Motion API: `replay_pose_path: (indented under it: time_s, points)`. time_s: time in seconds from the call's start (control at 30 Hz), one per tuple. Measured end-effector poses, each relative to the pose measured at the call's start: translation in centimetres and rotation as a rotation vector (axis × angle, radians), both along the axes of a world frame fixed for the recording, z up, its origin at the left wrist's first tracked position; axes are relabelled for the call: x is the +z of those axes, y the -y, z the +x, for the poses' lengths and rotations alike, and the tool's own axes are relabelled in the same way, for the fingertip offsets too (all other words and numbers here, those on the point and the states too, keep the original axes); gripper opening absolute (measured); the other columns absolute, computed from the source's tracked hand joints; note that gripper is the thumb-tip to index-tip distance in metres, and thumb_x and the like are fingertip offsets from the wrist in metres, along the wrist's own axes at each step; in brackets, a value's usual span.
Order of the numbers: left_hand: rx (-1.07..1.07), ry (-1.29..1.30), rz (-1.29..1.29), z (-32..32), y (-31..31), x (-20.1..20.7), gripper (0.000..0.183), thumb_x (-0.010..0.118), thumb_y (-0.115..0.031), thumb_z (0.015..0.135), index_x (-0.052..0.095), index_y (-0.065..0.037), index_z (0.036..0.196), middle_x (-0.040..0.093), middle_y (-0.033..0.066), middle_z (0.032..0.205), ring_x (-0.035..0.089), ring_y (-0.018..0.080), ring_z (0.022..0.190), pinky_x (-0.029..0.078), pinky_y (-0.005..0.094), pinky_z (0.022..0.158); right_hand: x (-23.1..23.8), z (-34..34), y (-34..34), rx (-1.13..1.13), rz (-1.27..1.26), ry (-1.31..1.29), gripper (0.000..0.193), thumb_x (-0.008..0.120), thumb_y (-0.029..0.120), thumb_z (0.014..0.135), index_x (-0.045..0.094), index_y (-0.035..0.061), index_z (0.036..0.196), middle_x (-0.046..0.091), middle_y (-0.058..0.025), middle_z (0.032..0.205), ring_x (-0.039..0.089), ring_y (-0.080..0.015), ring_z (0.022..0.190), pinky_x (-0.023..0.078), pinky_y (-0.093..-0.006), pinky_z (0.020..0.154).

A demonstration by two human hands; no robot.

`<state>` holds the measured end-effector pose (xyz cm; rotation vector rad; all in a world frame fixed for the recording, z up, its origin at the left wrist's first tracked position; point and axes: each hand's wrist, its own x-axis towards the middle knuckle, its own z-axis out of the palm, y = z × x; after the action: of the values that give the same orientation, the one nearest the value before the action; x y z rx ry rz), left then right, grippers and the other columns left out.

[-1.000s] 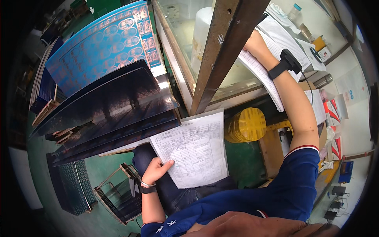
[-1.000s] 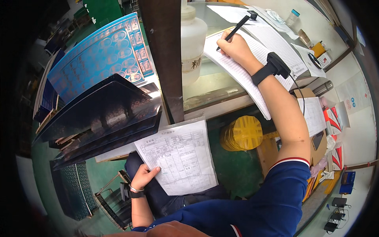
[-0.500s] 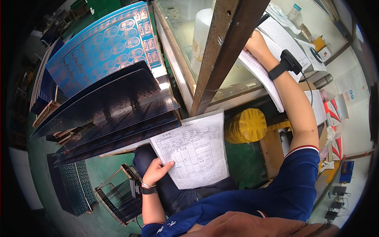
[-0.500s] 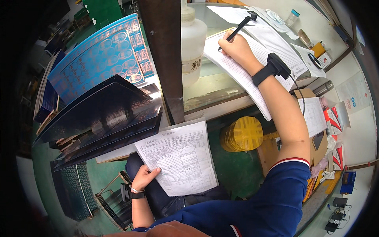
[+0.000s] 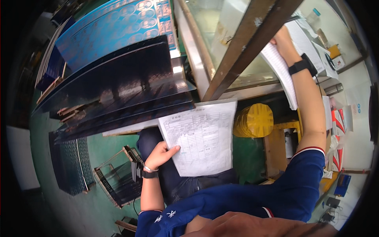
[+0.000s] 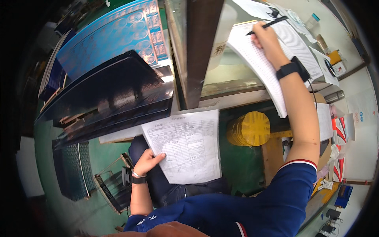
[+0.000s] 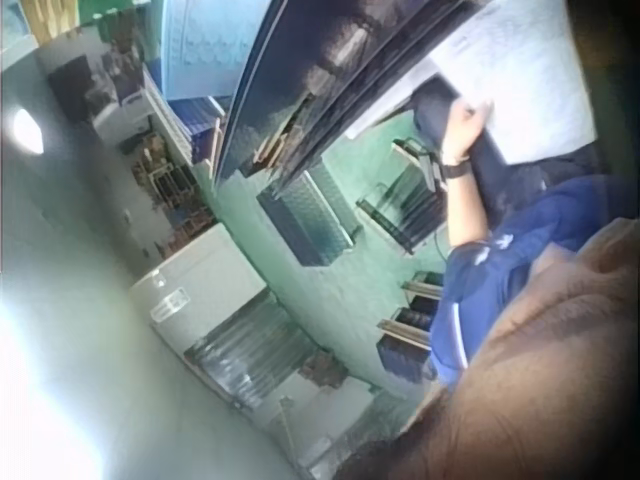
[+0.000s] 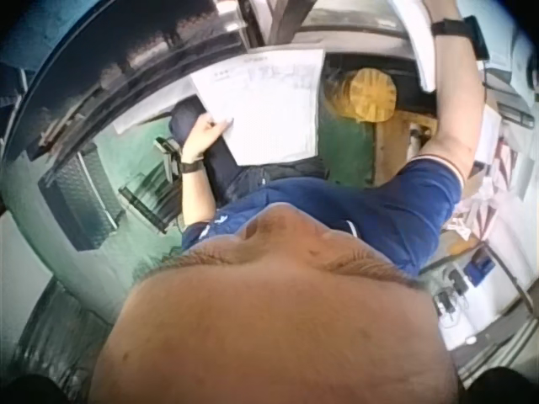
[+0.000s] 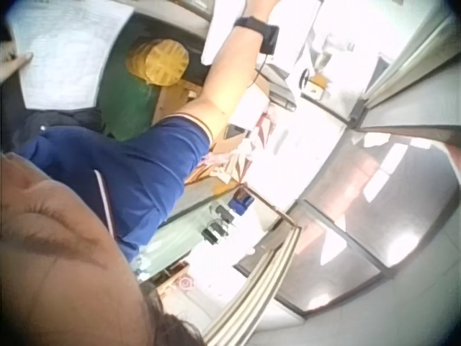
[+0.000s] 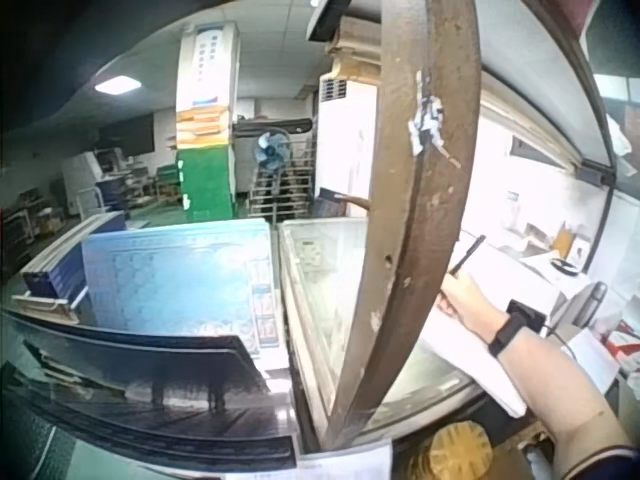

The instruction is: Inspecting metal panels in a rack and documenting findings on production sheets.

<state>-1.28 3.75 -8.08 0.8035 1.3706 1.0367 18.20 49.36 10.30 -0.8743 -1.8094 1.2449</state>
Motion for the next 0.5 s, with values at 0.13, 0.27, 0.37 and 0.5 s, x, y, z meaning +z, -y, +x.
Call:
replay_pose_path:
  time_s: [0.13,0.27,0.37,0.5]
  points:
    - [0.036,0.068,0.027,0.3,0.0,0.1,0.028,0.059,-0.016,0.086,0.059,0.002,0.108,0.063,0.0062,0.101,0.056,0.0123,0.092,0.044,0.0272,0.082,0.6,2.0,-1.5,-0.017,0.013,0.111,0.016,0.052,0.021,0.082,0.053,0.0072,0.073,0.052,0.0014,0.059,0.04,-0.0034,0.045,0.03,-0.0174,0.04]
    - [0.024,0.06,0.057,0.3,-0.2,0.3,0.029,0.057,-0.018,0.087,0.059,0.003,0.108,0.063,0.0076,0.101,0.057,0.0124,0.09,0.046,0.0268,0.08,1.2,4.1,-3.6,-0.025,-0.081,0.166,0.016,0.055,0.023,0.083,0.055,0.0078,0.078,0.055,0.0021,0.065,0.045,-0.0021,0.052,0.037,-0.0138,0.047]
    - [0.034,0.034,0.046,0.2,-0.3,0.2,0.029,0.057,-0.018,0.087,0.059,0.003,0.107,0.063,0.0074,0.101,0.057,0.0123,0.09,0.045,0.0269,0.079,1.6,4.3,-2.9,-0.124,-0.057,0.177,0.016,0.054,0.023,0.084,0.055,0.0079,0.079,0.055,0.0018,0.066,0.048,-0.0021,0.055,0.04,-0.0131,0.05]
    - [0.097,-0.069,0.043,0.5,0.2,0.2,0.028,0.059,-0.016,0.085,0.059,0.004,0.105,0.064,0.0057,0.097,0.057,0.0123,0.088,0.046,0.0272,0.079,0.4,4.1,-3.8,-0.02,0.003,0.164,0.015,0.054,0.021,0.085,0.055,0.0064,0.082,0.058,-0.0016,0.071,0.052,-0.005,0.059,0.045,-0.0162,0.055]
